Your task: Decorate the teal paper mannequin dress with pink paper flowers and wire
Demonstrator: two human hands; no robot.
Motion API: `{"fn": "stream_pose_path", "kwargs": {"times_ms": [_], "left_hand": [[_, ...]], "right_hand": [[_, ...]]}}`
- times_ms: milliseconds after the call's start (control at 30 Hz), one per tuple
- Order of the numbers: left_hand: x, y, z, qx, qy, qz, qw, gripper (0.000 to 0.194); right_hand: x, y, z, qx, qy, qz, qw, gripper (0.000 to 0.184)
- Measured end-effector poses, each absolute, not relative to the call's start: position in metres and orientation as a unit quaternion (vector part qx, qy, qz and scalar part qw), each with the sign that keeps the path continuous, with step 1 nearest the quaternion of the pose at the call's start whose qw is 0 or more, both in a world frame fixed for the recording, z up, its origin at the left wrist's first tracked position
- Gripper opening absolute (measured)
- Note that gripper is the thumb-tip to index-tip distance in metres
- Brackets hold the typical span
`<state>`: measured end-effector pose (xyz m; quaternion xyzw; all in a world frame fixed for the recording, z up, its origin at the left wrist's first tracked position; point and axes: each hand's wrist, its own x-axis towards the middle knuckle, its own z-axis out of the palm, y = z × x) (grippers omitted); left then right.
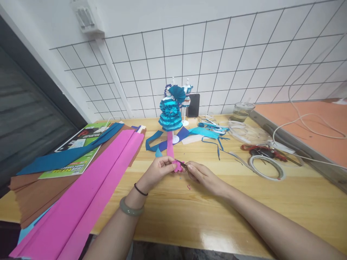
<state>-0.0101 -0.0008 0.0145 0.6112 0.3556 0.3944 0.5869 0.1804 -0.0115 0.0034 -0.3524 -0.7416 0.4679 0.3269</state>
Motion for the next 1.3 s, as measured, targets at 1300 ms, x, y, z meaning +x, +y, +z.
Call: {"fn": "stream_pose_path", "kwargs": {"times_ms": [1300], "left_hand": [[-0.013,0.0,0.012,0.608,0.363,0.355,0.61,0.018]], "right_hand": [[0.187,-0.01,0.001,-0.368,-0.821,0.344,0.267,0.034]]}}
